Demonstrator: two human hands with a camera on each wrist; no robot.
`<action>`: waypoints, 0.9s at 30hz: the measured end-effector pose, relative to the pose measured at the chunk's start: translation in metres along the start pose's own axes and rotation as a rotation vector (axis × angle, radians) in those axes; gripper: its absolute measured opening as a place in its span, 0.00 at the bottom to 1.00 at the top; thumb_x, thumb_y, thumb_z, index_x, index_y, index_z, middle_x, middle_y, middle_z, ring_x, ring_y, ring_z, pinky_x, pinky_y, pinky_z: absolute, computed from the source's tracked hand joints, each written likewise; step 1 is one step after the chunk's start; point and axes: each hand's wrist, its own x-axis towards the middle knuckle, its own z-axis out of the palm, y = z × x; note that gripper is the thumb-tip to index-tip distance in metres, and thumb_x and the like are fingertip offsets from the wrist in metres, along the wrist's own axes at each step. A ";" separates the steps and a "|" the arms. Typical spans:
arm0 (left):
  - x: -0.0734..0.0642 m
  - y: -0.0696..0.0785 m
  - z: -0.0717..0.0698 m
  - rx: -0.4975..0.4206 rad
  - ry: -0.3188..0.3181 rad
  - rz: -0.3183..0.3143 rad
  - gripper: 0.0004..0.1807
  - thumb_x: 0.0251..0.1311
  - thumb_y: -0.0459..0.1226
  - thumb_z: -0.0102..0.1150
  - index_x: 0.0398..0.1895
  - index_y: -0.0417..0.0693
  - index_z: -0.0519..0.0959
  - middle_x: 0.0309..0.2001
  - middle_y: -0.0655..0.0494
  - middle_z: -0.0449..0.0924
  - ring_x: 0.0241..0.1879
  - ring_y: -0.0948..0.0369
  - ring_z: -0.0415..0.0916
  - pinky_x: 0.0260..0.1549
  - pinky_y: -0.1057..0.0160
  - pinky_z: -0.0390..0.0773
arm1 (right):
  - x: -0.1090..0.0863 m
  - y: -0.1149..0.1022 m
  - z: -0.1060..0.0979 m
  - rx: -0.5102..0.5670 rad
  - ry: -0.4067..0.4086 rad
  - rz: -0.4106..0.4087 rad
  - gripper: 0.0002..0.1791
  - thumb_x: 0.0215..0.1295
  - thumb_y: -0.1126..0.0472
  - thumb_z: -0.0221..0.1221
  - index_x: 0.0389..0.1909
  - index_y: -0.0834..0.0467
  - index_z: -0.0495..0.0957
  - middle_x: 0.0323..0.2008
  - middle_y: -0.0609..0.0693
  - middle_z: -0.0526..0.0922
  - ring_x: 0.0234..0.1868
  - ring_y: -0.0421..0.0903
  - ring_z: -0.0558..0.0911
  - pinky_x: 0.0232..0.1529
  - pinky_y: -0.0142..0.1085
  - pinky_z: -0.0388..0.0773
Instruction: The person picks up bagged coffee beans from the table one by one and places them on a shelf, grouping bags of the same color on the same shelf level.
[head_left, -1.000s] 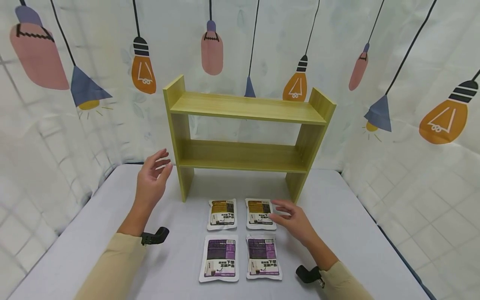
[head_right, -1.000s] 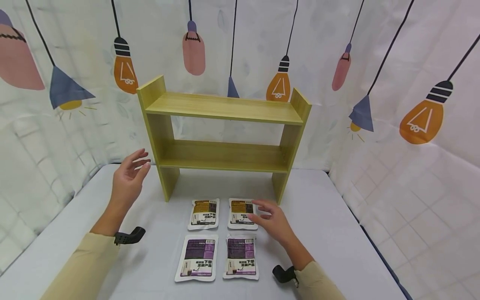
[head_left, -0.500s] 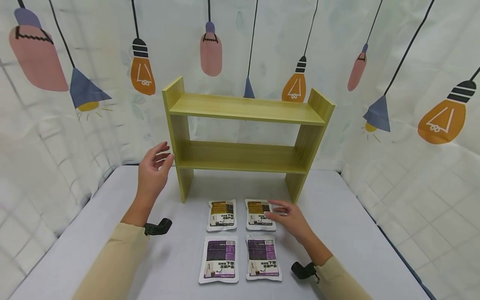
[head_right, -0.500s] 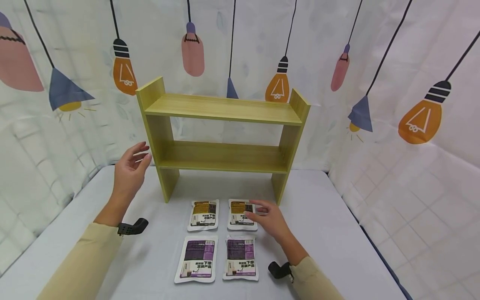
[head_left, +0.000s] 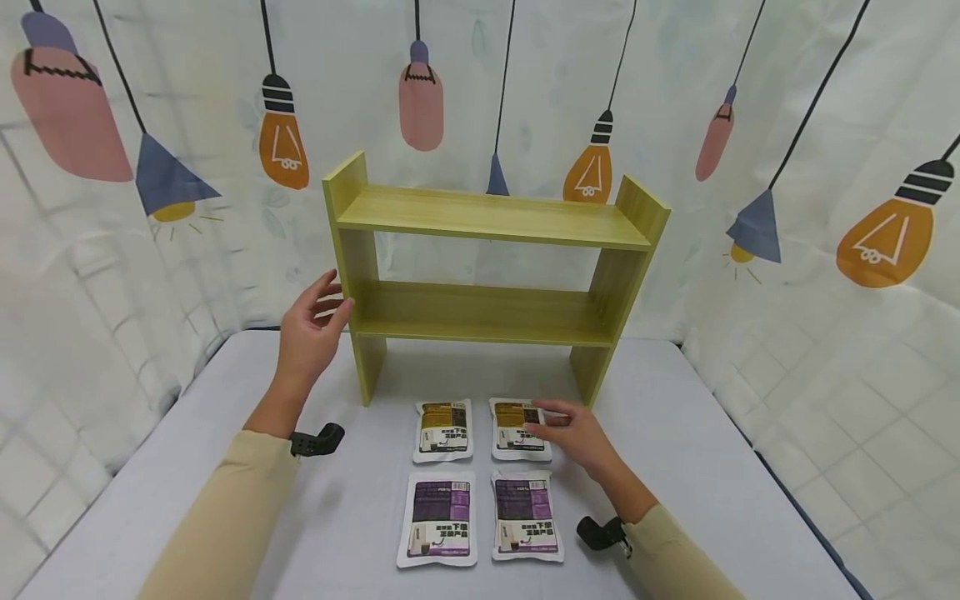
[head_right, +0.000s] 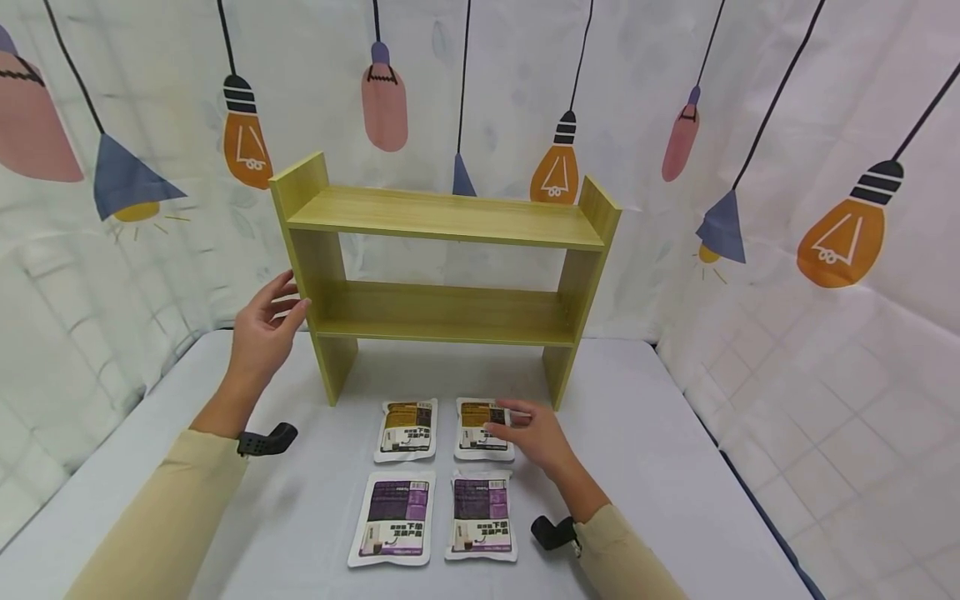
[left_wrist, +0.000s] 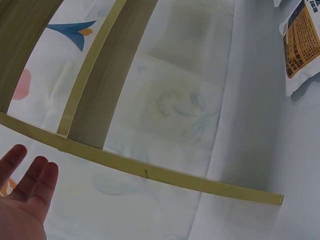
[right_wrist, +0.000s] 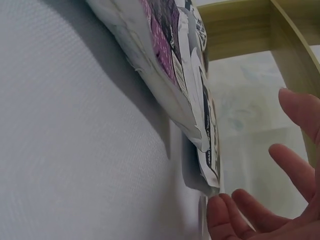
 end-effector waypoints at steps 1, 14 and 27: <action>0.001 0.000 0.000 0.002 0.001 0.004 0.34 0.73 0.50 0.57 0.79 0.61 0.63 0.68 0.49 0.75 0.63 0.50 0.77 0.61 0.59 0.80 | 0.001 0.000 0.000 -0.005 0.001 0.007 0.31 0.57 0.46 0.75 0.62 0.50 0.83 0.68 0.56 0.78 0.64 0.60 0.80 0.61 0.60 0.78; 0.008 0.001 0.002 0.017 0.002 0.008 0.33 0.72 0.51 0.58 0.78 0.64 0.64 0.67 0.48 0.76 0.62 0.50 0.78 0.59 0.62 0.82 | 0.004 -0.001 0.004 -0.067 -0.007 0.042 0.29 0.55 0.47 0.76 0.59 0.48 0.85 0.67 0.55 0.79 0.61 0.61 0.81 0.55 0.57 0.83; 0.013 -0.003 0.005 -0.016 0.015 0.053 0.32 0.69 0.51 0.61 0.75 0.65 0.69 0.67 0.51 0.77 0.59 0.52 0.81 0.47 0.81 0.77 | 0.014 -0.002 0.006 -0.158 -0.028 0.056 0.29 0.51 0.51 0.79 0.57 0.47 0.86 0.67 0.57 0.77 0.56 0.58 0.82 0.50 0.49 0.84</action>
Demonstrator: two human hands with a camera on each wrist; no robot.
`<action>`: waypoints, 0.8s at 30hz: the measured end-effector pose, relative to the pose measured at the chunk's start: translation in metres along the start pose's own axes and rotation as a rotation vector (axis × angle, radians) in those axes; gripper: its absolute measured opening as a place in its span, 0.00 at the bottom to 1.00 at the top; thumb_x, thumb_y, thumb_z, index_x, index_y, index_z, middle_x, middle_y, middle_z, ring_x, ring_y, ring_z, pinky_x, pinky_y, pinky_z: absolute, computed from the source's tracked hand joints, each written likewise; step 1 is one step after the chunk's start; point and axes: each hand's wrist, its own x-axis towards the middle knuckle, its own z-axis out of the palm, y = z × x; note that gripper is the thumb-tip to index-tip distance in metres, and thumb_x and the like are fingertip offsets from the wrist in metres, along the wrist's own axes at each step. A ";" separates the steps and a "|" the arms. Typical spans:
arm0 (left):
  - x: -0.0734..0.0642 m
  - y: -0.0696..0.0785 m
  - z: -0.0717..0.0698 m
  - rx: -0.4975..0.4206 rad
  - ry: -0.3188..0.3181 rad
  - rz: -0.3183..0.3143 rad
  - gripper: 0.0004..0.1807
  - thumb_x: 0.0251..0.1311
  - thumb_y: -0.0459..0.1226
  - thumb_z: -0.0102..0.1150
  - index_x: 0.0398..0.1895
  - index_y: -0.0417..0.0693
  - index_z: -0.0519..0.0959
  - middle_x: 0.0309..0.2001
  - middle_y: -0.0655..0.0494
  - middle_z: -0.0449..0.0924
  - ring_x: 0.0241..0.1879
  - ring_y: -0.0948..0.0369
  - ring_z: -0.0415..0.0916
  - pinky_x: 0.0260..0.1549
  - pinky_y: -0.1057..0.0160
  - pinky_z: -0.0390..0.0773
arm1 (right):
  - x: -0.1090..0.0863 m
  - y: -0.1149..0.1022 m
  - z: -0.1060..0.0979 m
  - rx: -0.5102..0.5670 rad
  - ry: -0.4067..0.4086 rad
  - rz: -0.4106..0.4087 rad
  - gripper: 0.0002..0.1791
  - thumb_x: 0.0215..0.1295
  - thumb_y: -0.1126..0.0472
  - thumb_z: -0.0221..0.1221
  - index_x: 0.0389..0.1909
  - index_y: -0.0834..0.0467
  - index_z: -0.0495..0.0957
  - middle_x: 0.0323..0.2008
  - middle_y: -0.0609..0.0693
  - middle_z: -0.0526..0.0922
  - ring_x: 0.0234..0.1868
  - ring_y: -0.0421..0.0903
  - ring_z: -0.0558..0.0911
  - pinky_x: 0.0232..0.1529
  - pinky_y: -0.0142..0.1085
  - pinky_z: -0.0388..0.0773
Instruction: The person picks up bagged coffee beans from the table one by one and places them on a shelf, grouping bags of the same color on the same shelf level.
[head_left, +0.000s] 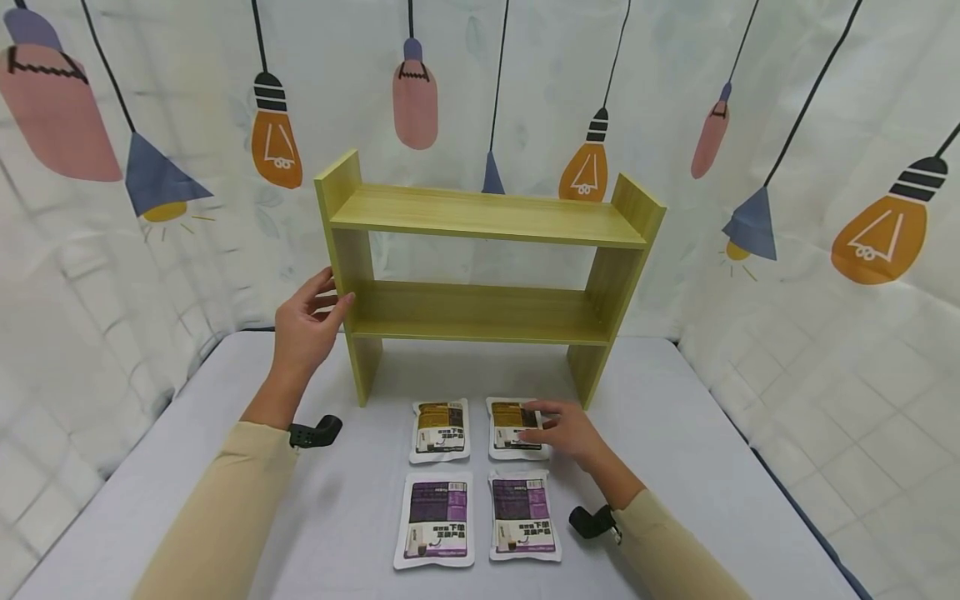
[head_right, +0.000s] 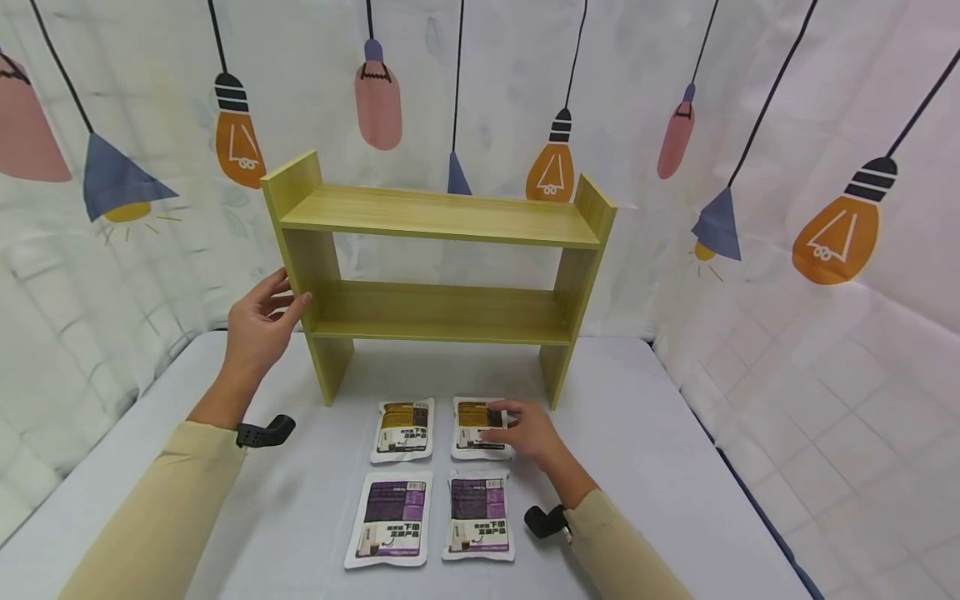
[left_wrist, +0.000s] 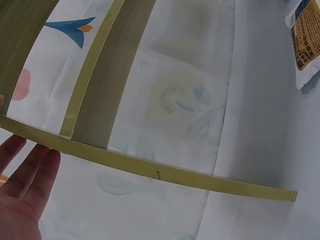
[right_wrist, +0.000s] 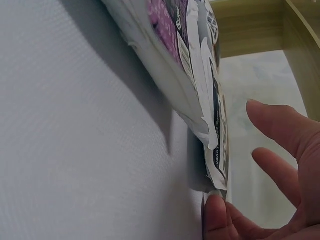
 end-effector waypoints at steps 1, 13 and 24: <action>0.000 0.000 0.000 0.000 -0.001 0.001 0.32 0.70 0.51 0.61 0.75 0.65 0.69 0.67 0.51 0.77 0.59 0.51 0.81 0.46 0.82 0.77 | 0.001 0.000 0.000 -0.005 0.000 -0.003 0.29 0.51 0.51 0.79 0.57 0.48 0.86 0.67 0.57 0.78 0.56 0.58 0.82 0.49 0.49 0.84; 0.001 0.000 0.000 0.051 0.006 0.020 0.31 0.71 0.50 0.60 0.76 0.65 0.69 0.67 0.50 0.78 0.59 0.49 0.82 0.46 0.82 0.76 | 0.009 0.001 0.003 -0.013 -0.004 -0.031 0.28 0.49 0.54 0.80 0.55 0.50 0.87 0.63 0.56 0.81 0.53 0.54 0.83 0.53 0.50 0.83; -0.001 0.001 -0.001 0.090 0.015 0.063 0.30 0.71 0.46 0.61 0.75 0.63 0.70 0.65 0.47 0.80 0.55 0.46 0.84 0.43 0.79 0.81 | 0.010 -0.006 0.006 -0.067 0.002 0.000 0.29 0.48 0.53 0.80 0.55 0.49 0.87 0.63 0.58 0.80 0.64 0.61 0.77 0.61 0.59 0.77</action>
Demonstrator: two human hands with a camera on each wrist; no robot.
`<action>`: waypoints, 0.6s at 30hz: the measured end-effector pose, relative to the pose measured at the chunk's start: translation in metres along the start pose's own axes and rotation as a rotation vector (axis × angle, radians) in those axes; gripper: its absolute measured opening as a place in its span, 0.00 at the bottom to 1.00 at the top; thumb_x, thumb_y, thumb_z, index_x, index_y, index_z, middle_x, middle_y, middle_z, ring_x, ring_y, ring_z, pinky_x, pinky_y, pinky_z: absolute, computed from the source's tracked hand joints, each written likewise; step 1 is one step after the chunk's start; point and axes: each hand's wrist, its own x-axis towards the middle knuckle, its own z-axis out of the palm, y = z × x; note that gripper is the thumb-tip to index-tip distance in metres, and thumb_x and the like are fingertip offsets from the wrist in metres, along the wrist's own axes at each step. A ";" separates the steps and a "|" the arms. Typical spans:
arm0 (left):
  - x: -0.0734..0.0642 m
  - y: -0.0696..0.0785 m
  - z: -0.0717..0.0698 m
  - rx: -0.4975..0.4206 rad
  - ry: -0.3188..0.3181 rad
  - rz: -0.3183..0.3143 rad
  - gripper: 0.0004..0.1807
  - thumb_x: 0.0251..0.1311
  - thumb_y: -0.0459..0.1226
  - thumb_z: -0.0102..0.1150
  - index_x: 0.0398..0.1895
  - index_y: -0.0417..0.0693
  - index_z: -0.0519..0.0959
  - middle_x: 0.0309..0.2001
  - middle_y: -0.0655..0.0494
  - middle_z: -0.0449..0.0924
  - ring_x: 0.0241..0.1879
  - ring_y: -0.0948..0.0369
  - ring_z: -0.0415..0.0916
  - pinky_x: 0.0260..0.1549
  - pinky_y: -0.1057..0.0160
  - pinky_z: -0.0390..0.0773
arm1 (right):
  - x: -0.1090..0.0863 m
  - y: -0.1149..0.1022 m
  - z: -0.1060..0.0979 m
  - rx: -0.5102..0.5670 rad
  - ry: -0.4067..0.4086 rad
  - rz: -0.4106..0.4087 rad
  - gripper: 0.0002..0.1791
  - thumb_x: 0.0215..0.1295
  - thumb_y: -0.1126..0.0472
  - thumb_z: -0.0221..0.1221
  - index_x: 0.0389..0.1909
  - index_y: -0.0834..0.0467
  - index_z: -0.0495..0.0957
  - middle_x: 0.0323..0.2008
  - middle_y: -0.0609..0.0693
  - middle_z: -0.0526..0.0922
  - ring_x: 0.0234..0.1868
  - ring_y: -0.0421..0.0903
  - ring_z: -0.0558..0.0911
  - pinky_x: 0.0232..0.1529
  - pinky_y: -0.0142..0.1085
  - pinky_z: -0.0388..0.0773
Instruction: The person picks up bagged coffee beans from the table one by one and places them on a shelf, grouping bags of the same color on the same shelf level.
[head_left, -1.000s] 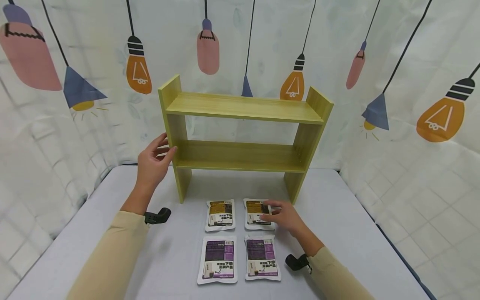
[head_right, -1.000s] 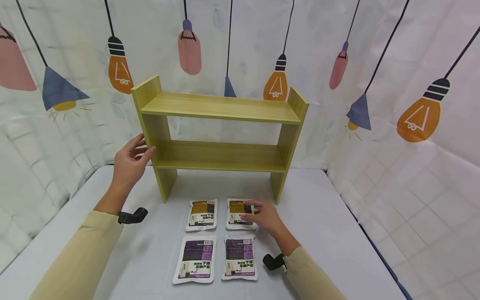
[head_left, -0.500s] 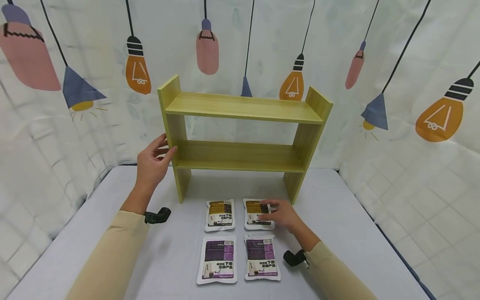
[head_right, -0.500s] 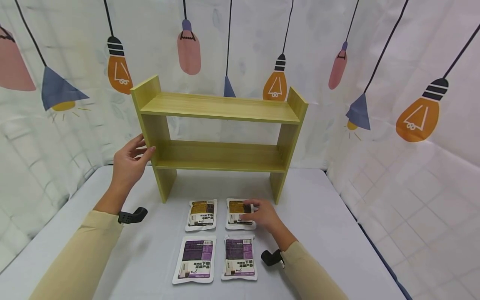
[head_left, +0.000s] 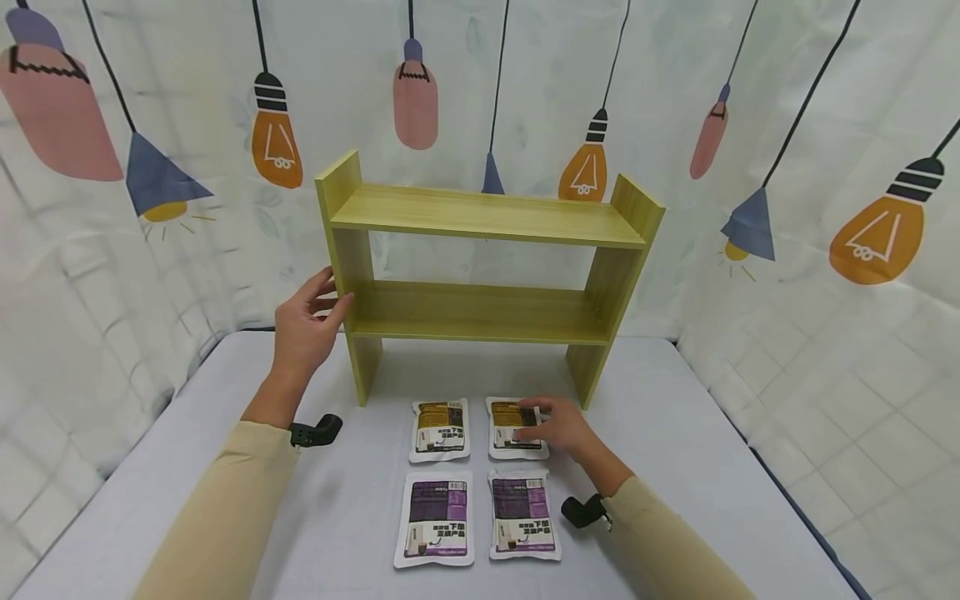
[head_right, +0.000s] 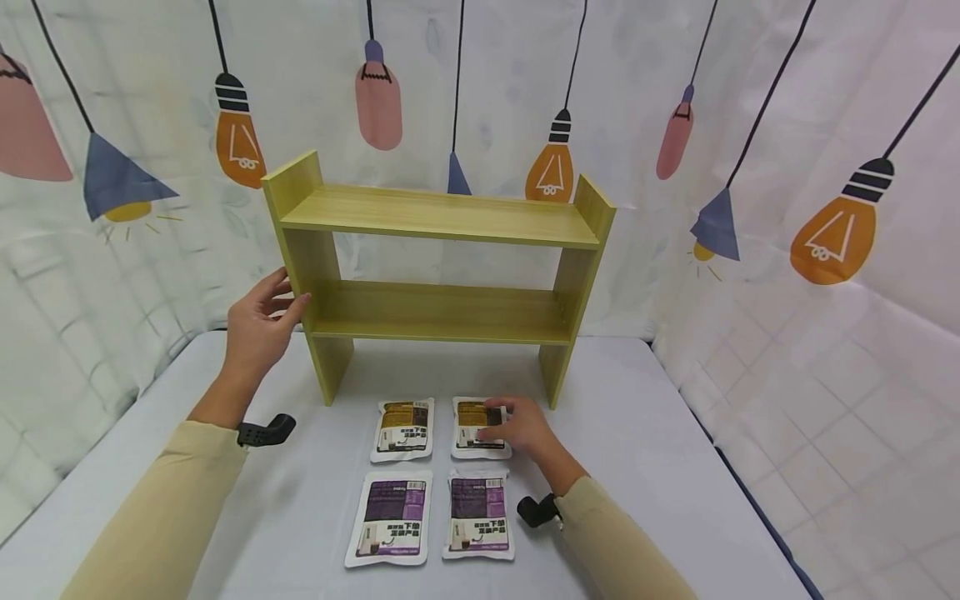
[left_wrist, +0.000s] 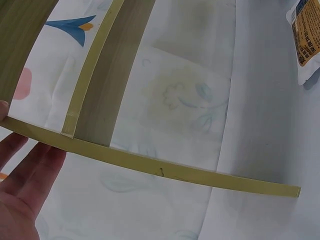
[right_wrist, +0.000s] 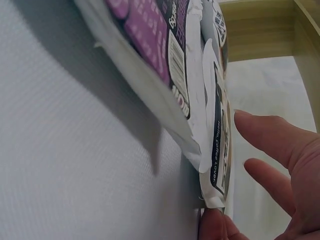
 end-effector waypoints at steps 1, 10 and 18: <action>0.000 0.000 0.000 0.000 0.000 -0.001 0.30 0.71 0.45 0.61 0.75 0.63 0.70 0.65 0.47 0.80 0.55 0.46 0.84 0.41 0.80 0.80 | 0.000 -0.001 0.000 -0.009 0.002 0.000 0.29 0.48 0.53 0.80 0.55 0.49 0.87 0.63 0.58 0.80 0.64 0.61 0.76 0.62 0.60 0.77; -0.002 0.000 0.002 -0.009 -0.001 0.005 0.30 0.71 0.43 0.61 0.75 0.60 0.70 0.62 0.43 0.81 0.51 0.44 0.86 0.38 0.83 0.77 | 0.001 -0.005 0.005 -0.086 0.002 -0.035 0.30 0.48 0.54 0.80 0.56 0.51 0.86 0.63 0.60 0.80 0.64 0.61 0.76 0.63 0.60 0.75; -0.001 0.000 0.001 -0.013 0.011 0.011 0.30 0.71 0.43 0.61 0.75 0.59 0.70 0.62 0.43 0.82 0.50 0.43 0.86 0.38 0.84 0.76 | 0.002 -0.009 0.005 -0.131 0.002 -0.048 0.32 0.46 0.54 0.81 0.56 0.51 0.85 0.64 0.58 0.79 0.65 0.62 0.75 0.65 0.59 0.74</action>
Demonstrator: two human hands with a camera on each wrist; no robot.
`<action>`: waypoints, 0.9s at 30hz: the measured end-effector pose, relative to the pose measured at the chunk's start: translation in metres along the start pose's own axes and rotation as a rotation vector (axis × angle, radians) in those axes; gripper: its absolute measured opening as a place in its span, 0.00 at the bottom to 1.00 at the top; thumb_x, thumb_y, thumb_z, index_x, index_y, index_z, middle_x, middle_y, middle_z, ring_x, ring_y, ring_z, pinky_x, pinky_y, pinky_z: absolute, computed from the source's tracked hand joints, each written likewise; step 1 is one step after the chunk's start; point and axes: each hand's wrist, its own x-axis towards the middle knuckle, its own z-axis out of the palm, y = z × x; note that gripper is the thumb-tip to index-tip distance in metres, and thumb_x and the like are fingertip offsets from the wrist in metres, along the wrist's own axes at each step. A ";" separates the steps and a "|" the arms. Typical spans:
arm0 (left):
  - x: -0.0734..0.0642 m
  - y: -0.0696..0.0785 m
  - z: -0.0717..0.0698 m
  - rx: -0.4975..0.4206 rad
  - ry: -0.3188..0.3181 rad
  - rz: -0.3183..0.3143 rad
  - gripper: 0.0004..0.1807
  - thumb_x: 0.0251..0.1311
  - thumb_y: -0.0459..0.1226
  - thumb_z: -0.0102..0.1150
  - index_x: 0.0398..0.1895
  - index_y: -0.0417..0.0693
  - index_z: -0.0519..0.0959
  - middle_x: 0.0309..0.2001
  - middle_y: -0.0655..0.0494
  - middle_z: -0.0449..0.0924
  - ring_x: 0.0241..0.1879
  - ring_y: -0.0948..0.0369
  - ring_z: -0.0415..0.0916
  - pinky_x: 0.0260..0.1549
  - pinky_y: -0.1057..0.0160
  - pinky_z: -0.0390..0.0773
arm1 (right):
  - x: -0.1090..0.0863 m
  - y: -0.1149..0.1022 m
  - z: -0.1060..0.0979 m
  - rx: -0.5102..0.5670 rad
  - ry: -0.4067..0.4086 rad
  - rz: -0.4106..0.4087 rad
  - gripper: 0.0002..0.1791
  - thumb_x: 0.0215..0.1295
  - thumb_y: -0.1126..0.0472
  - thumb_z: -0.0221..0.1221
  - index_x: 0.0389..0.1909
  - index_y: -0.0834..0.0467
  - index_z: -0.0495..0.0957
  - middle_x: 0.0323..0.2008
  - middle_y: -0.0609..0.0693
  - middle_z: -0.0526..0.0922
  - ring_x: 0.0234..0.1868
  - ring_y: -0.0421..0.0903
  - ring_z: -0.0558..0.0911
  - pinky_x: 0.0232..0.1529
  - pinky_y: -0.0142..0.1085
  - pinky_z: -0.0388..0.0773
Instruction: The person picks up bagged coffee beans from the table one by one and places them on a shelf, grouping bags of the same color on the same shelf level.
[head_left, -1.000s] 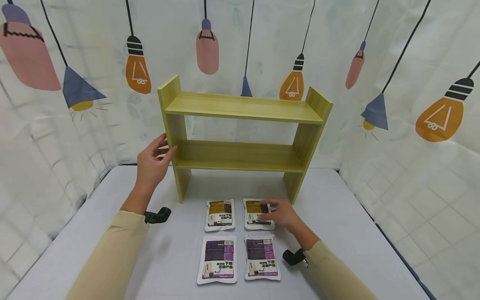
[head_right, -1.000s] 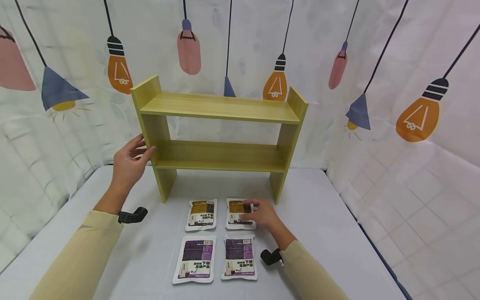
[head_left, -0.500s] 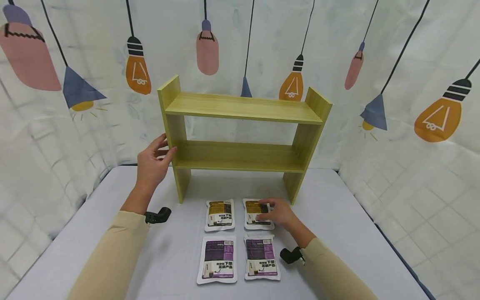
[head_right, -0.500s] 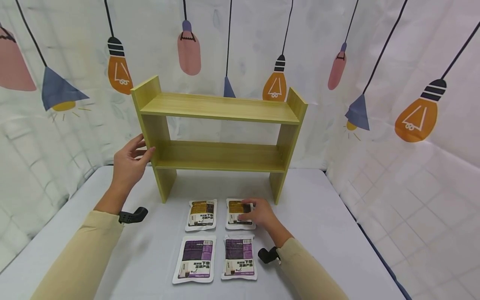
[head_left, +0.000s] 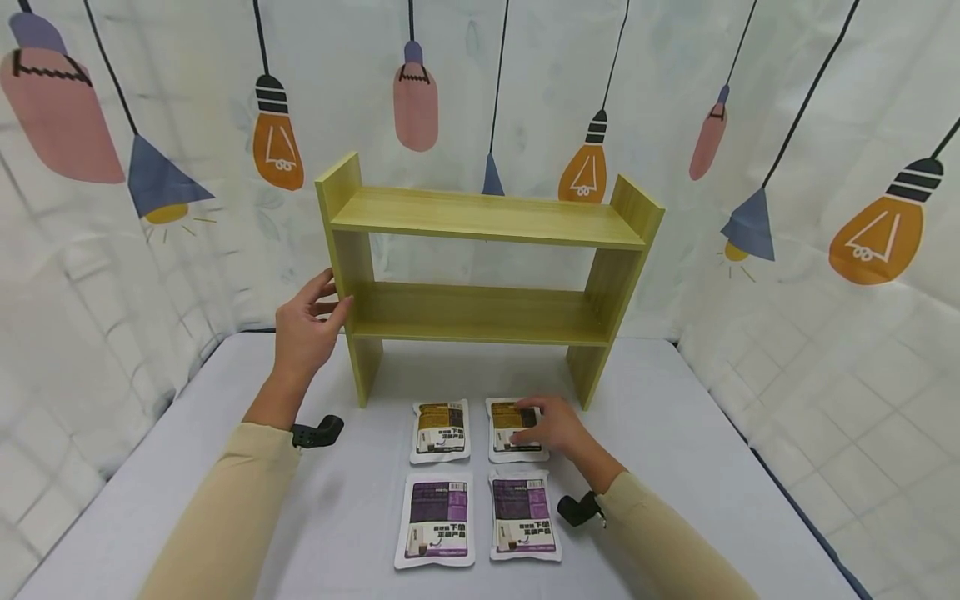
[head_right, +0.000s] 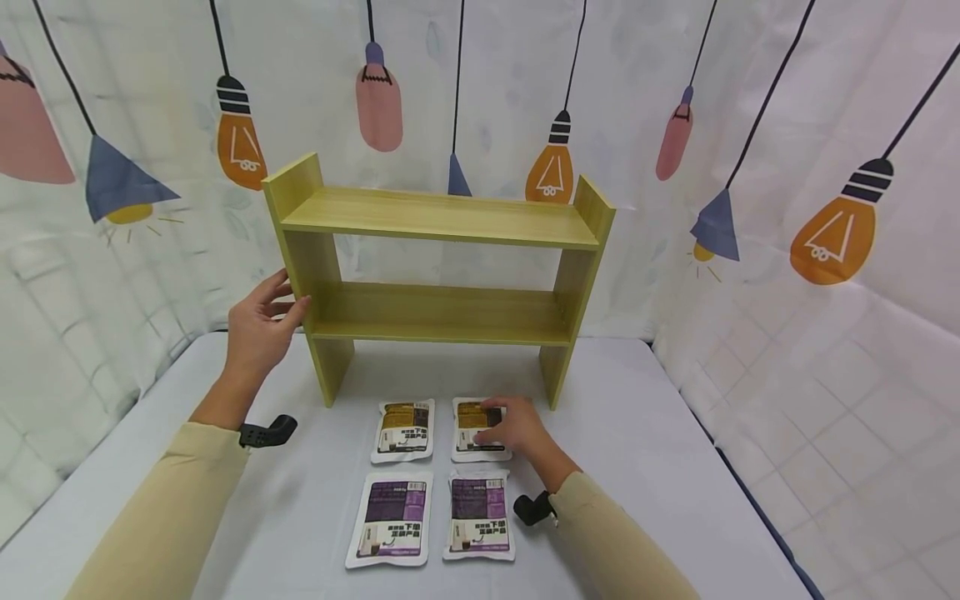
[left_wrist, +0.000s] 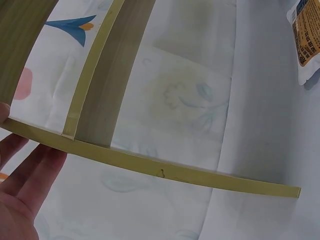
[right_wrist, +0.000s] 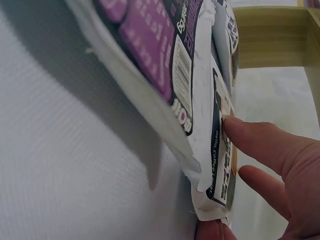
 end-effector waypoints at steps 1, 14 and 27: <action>0.000 0.000 0.000 0.000 0.001 0.001 0.30 0.71 0.43 0.61 0.75 0.59 0.70 0.61 0.43 0.82 0.50 0.43 0.86 0.37 0.84 0.76 | 0.000 0.000 0.000 -0.007 0.000 -0.004 0.32 0.46 0.54 0.81 0.56 0.51 0.85 0.64 0.58 0.79 0.65 0.62 0.75 0.65 0.59 0.74; 0.000 0.002 -0.002 0.003 0.003 -0.020 0.29 0.70 0.43 0.62 0.74 0.62 0.72 0.61 0.44 0.83 0.51 0.44 0.86 0.38 0.82 0.78 | 0.005 -0.004 -0.001 -0.061 -0.010 -0.048 0.32 0.43 0.55 0.82 0.54 0.53 0.86 0.61 0.57 0.82 0.65 0.60 0.77 0.68 0.57 0.72; -0.001 0.002 0.000 0.001 0.004 -0.027 0.29 0.70 0.42 0.63 0.73 0.63 0.72 0.61 0.45 0.83 0.52 0.45 0.86 0.42 0.75 0.82 | 0.005 -0.006 0.000 -0.052 -0.010 -0.050 0.31 0.43 0.57 0.82 0.53 0.51 0.86 0.60 0.56 0.82 0.64 0.58 0.77 0.68 0.57 0.72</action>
